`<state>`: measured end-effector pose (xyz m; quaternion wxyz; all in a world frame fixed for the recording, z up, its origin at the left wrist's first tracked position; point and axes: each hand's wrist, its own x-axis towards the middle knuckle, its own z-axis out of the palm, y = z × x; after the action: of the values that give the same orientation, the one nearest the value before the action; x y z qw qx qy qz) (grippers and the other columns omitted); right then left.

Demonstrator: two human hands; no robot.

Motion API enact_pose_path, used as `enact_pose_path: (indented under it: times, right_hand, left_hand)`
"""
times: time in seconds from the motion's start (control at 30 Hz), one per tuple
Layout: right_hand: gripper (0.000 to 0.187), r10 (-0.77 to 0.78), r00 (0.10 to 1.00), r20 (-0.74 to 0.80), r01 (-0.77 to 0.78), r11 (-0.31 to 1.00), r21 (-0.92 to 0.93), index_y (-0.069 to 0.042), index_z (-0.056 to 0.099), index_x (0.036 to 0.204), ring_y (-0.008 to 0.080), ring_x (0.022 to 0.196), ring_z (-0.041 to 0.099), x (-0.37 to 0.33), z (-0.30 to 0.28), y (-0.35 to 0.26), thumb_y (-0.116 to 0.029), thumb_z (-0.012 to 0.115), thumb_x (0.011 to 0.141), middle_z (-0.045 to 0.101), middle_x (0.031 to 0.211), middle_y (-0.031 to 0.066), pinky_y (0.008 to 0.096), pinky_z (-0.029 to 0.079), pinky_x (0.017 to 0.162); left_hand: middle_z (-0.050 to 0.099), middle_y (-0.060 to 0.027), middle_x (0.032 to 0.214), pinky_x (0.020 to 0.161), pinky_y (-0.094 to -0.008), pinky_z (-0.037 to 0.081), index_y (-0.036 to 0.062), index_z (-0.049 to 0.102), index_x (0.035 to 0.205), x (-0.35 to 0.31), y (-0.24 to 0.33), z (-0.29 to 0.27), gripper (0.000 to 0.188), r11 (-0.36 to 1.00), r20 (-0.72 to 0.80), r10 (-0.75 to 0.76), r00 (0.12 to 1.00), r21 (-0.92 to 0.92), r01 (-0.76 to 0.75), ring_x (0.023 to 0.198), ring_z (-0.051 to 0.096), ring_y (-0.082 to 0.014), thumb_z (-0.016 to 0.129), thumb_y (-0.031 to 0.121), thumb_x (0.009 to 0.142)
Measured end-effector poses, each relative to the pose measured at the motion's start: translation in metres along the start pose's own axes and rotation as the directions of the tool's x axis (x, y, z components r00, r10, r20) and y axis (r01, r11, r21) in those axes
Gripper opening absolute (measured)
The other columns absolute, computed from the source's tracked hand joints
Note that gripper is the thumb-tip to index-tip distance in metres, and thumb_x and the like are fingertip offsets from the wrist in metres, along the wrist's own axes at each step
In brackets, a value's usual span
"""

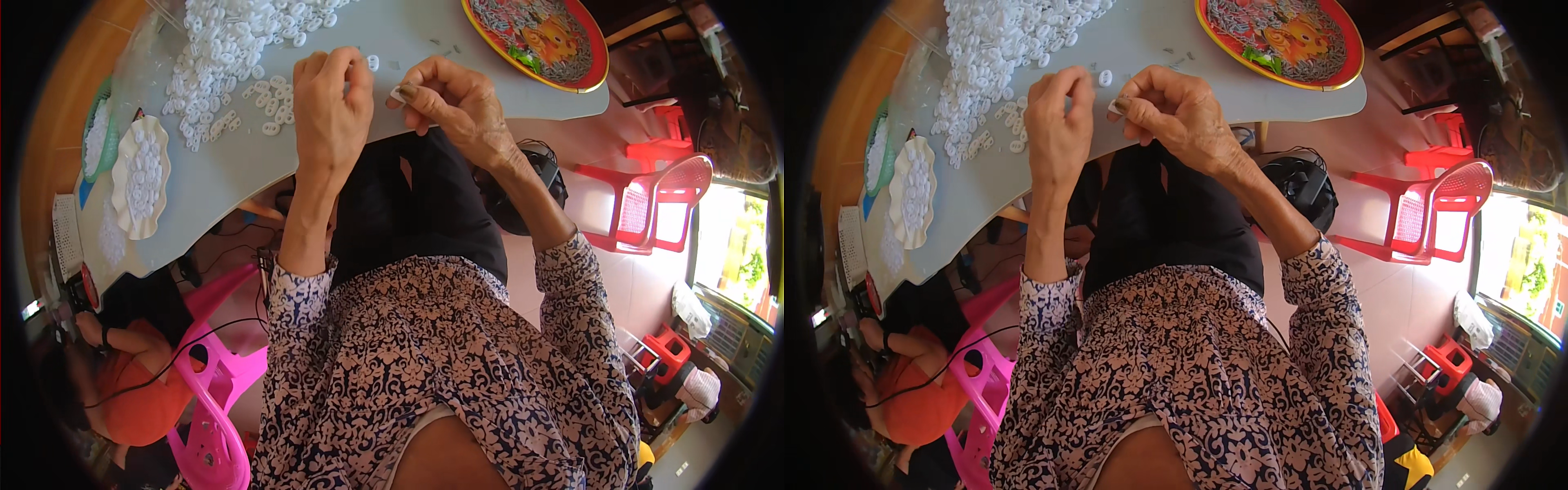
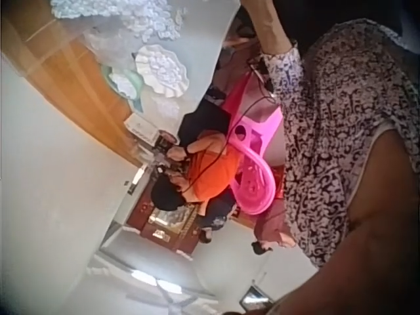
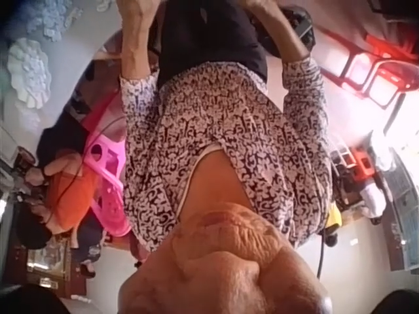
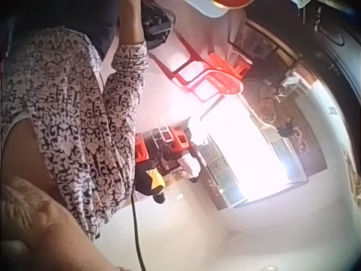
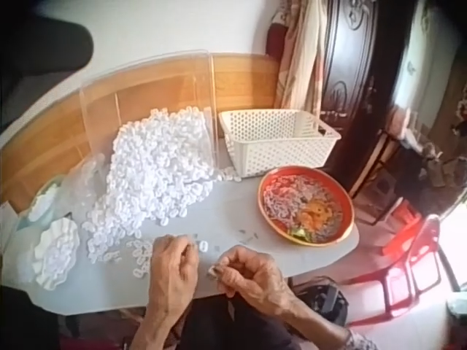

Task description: Assembling small white plastic components by hand at a table.

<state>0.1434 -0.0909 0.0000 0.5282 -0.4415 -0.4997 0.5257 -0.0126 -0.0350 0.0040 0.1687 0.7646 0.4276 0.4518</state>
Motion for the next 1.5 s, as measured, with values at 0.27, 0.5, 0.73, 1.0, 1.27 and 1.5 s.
enact_pose_path:
  times: [0.27,0.5,0.73,1.0,1.27,1.5]
  right_hand:
    - [0.014,-0.053,0.998,-0.023,0.052,0.998,-0.034,0.001,0.060,0.091,0.0050,0.063,0.052,-0.001,-0.001,0.002,-0.013,0.059,0.089,0.059,0.075,0.0003,0.0196,0.046,0.058]
    - [0.013,-0.089,0.993,-0.080,0.094,0.993,0.065,0.001,0.061,0.091,0.0053,0.064,0.052,0.001,0.000,0.008,-0.012,0.058,0.089,0.059,0.076,-0.0003,0.0203,0.046,0.060]
    - [0.014,-0.121,0.989,-0.088,0.137,0.967,0.213,0.001,0.057,0.096,0.0074,0.068,0.053,0.001,-0.004,0.012,-0.013,0.054,0.093,0.059,0.079,0.0027,0.0215,0.047,0.065]
    - [0.014,-0.164,0.966,-0.201,0.222,0.924,0.311,0.000,0.057,0.097,0.0082,0.074,0.057,0.003,0.000,0.014,-0.013,0.054,0.093,0.061,0.082,0.0041,0.0223,0.048,0.067]
    - [0.013,-0.192,0.976,-0.105,0.212,0.950,0.229,-0.001,0.057,0.099,0.0056,0.074,0.055,0.001,-0.001,0.016,-0.011,0.059,0.090,0.062,0.085,0.0021,0.0199,0.048,0.065]
    - [0.015,-0.173,0.977,-0.126,0.196,0.960,0.202,-0.002,0.055,0.100,0.0046,0.074,0.054,-0.001,0.002,0.011,-0.010,0.060,0.089,0.062,0.086,0.0019,0.0199,0.048,0.064]
  left_hand:
    - [0.052,-0.0151,0.080,0.073,-0.0428,0.042,0.0015,0.059,0.089,0.004,-0.022,0.017,0.014,0.942,0.128,0.106,0.986,0.305,-0.141,0.083,0.046,-0.0347,0.063,0.005,0.077]
    - [0.057,-0.0088,0.072,0.067,-0.0307,0.042,0.0009,0.061,0.088,0.009,-0.001,0.004,0.013,0.943,0.206,-0.252,0.945,-0.168,0.288,0.068,0.050,-0.0202,0.055,0.012,0.085]
    - [0.062,-0.0024,0.073,0.063,-0.0231,0.041,-0.0004,0.064,0.097,-0.001,0.007,-0.003,0.027,0.713,0.364,-0.308,0.879,-0.523,0.467,0.067,0.048,-0.0059,0.053,0.023,0.091]
    - [0.065,-0.0050,0.077,0.065,-0.0218,0.046,-0.0025,0.063,0.096,-0.006,0.018,-0.001,0.018,0.836,0.254,-0.206,0.945,-0.456,0.305,0.072,0.058,-0.0084,0.059,0.013,0.089]
    - [0.063,-0.0023,0.080,0.067,-0.0214,0.047,-0.0017,0.062,0.096,0.000,0.011,0.007,0.017,0.744,0.286,-0.206,0.936,-0.575,0.340,0.072,0.058,-0.0084,0.059,0.014,0.090]
    - [0.057,0.0008,0.081,0.068,-0.0222,0.048,0.0010,0.060,0.094,0.007,0.007,0.006,0.016,0.678,0.310,-0.185,0.933,-0.647,0.349,0.072,0.055,-0.0067,0.056,0.016,0.091]
